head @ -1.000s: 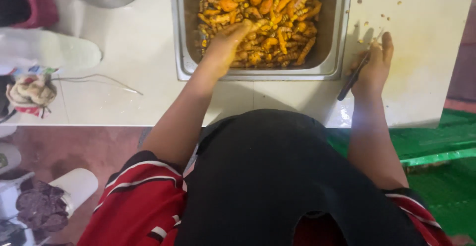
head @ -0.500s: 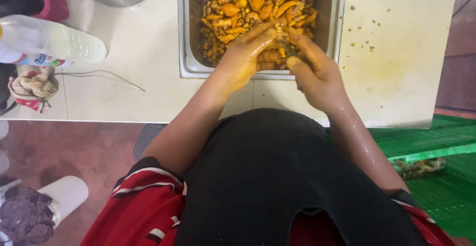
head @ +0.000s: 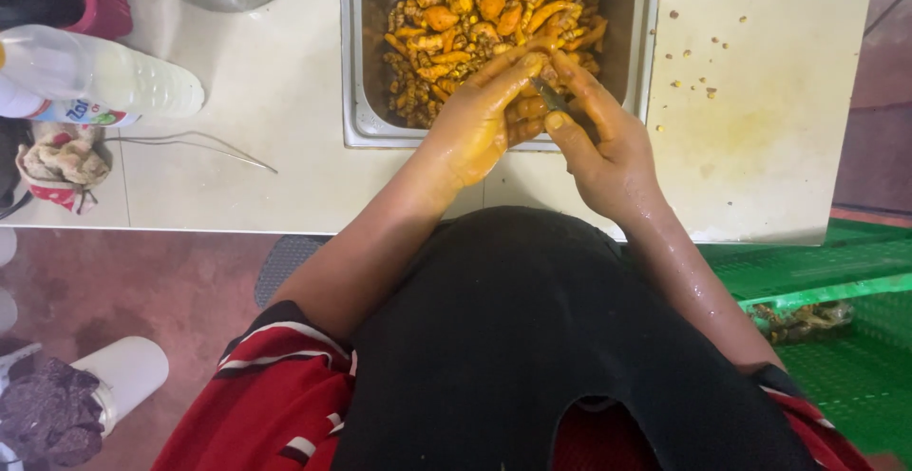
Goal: Cleaning and scraping turmeric roots in a sink using hands and a small knife
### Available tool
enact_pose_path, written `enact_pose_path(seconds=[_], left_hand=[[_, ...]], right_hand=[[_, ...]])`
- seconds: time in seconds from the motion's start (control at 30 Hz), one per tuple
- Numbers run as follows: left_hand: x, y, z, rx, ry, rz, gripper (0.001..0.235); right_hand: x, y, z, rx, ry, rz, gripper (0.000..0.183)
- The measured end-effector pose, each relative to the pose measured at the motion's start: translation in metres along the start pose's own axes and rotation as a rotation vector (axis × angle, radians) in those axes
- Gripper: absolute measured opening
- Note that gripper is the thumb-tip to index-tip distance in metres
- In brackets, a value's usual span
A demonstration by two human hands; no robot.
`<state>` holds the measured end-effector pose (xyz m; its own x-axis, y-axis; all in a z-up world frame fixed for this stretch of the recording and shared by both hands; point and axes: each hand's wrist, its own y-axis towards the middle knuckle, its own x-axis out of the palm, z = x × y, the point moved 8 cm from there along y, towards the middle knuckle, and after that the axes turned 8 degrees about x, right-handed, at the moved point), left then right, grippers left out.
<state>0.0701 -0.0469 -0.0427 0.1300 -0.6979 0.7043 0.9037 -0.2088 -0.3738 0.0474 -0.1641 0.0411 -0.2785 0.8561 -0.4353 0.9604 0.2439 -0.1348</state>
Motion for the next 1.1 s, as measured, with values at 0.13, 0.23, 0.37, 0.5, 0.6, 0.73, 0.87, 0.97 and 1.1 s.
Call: enact_pose_path(seconds=[0.13,0.23,0.37,0.5,0.6,0.73,0.87,0.97,1.1], left_hand=[[-0.006,0.004,-0.007,0.017,-0.052,0.057,0.033],[-0.002,0.001,-0.004,0.01,-0.019,0.046,0.024],[-0.008,0.002,-0.009,0.007,-0.025,0.061,0.028],[-0.01,0.002,-0.008,0.003,-0.001,0.08,0.034],[-0.012,0.0,-0.006,-0.001,0.023,0.107,0.036],[-0.015,0.003,-0.008,0.0,0.043,0.117,0.03],[-0.019,0.007,-0.012,0.003,0.062,0.105,0.031],[-0.027,0.015,-0.017,0.066,0.155,0.098,0.044],[-0.027,0.013,-0.001,0.063,0.278,0.081,0.042]], right_hand=[[-0.003,0.0,0.008,-0.117,-0.074,0.053,0.052],[-0.004,0.001,-0.003,-0.101,-0.106,0.048,0.048],[-0.004,0.001,-0.012,-0.125,-0.086,0.038,0.045],[-0.003,0.004,-0.009,-0.121,-0.084,0.023,0.045],[-0.002,0.005,-0.009,-0.14,-0.04,-0.005,0.044],[-0.001,0.007,-0.001,-0.145,-0.023,0.001,0.041],[0.0,0.011,0.008,-0.161,-0.039,0.009,0.039],[-0.008,0.014,0.015,-0.225,0.085,0.12,0.031],[-0.022,0.025,0.02,0.306,0.144,0.131,0.045]])
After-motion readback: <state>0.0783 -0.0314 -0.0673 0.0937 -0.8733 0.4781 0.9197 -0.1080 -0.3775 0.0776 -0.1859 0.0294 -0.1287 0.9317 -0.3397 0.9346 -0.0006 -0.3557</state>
